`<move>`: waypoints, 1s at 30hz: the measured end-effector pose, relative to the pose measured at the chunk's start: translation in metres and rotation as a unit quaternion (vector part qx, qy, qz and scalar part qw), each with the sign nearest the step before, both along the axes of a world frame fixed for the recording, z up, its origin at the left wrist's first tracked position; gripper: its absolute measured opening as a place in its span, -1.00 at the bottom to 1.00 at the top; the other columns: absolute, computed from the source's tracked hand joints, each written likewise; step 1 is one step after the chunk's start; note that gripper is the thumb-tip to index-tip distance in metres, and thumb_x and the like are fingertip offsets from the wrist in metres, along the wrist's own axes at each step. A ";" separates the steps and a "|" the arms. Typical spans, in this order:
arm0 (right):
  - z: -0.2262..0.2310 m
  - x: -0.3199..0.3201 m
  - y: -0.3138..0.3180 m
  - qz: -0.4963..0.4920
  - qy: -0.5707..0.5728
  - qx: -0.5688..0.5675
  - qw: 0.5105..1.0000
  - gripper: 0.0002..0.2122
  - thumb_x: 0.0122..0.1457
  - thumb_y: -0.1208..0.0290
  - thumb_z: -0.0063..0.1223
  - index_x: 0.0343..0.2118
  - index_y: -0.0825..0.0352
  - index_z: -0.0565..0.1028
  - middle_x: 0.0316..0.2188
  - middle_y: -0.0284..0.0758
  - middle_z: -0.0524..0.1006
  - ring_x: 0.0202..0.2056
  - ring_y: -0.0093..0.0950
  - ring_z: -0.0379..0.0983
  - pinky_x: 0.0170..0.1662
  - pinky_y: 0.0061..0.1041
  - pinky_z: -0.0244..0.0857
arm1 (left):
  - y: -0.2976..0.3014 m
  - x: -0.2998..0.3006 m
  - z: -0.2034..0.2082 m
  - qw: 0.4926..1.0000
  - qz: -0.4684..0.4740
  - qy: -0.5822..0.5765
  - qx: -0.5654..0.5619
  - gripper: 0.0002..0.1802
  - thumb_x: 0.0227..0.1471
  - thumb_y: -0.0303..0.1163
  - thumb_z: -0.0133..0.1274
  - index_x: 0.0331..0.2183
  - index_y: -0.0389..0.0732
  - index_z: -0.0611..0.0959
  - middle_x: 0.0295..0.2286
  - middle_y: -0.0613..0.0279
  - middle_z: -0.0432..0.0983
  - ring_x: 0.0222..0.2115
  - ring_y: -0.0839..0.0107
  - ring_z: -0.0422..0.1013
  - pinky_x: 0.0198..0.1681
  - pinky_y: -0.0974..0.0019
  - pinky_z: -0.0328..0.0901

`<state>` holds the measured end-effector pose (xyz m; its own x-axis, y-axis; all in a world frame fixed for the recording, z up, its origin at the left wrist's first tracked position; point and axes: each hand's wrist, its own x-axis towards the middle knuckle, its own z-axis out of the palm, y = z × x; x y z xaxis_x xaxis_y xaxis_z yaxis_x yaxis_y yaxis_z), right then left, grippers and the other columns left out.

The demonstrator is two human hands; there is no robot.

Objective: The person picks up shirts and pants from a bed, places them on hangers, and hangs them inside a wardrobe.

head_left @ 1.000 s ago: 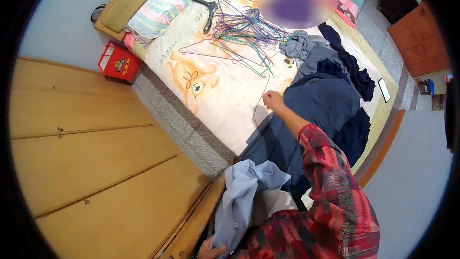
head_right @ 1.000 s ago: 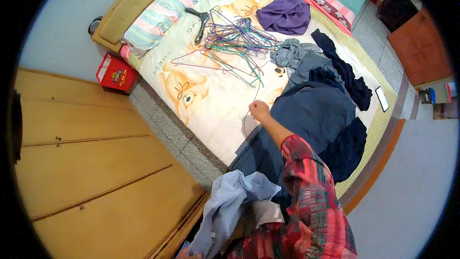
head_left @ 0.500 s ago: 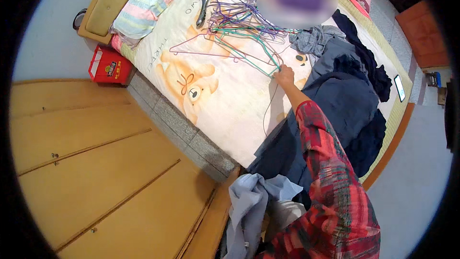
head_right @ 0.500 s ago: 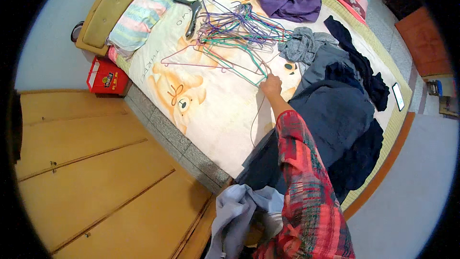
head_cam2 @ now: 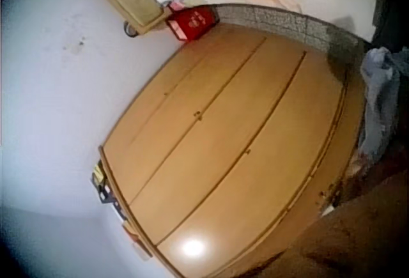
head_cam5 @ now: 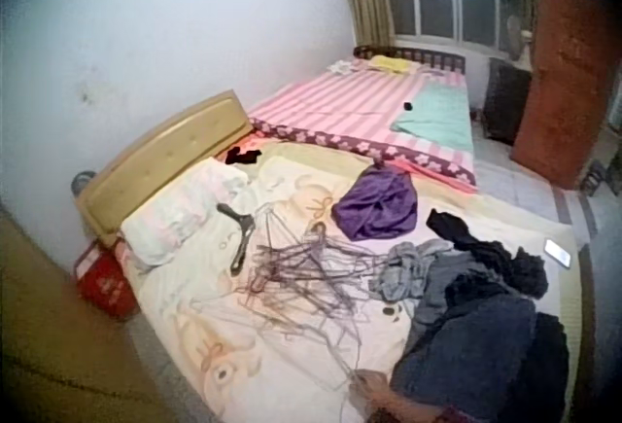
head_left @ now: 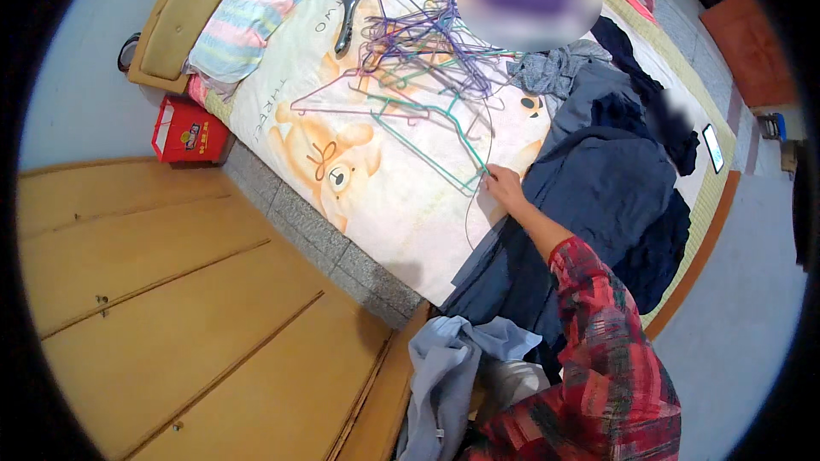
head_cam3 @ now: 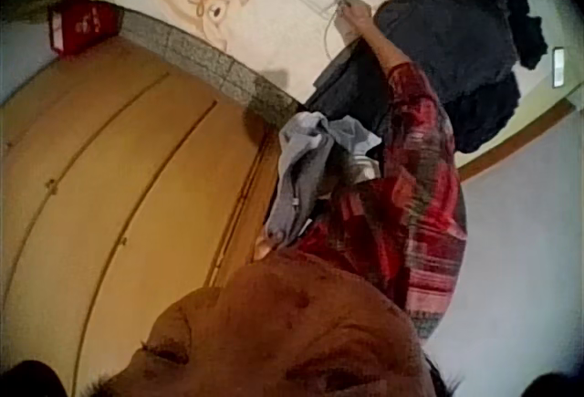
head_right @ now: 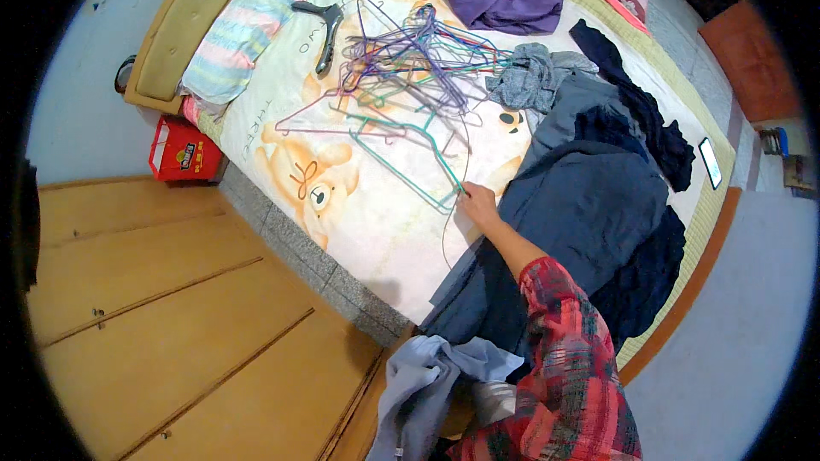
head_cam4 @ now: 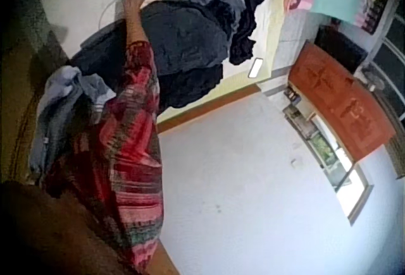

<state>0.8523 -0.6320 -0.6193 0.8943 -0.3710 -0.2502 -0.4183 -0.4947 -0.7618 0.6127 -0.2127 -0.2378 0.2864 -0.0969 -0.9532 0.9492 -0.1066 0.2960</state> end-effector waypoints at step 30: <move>0.026 0.027 -0.047 -0.093 -0.047 -0.156 0.982 -0.76 -0.04 0.33 -0.03 -0.40 0.41 0.48 -0.39 -0.05 0.48 -0.28 -0.12 0.39 -0.22 -0.23 0.27 | -0.001 -0.024 -0.011 0.999 -0.028 -0.016 -0.007 -0.29 -0.19 -0.27 0.14 0.04 -0.24 0.31 -0.09 0.19 0.32 -0.05 0.30 0.24 0.01 0.21 0.13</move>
<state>0.8793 -0.6786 -0.5935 0.8177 -0.5753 -0.0173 -0.4581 -0.6323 -0.6248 0.5885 -0.2135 -0.2489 0.3108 -0.1259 -0.9421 0.9319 -0.1548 0.3281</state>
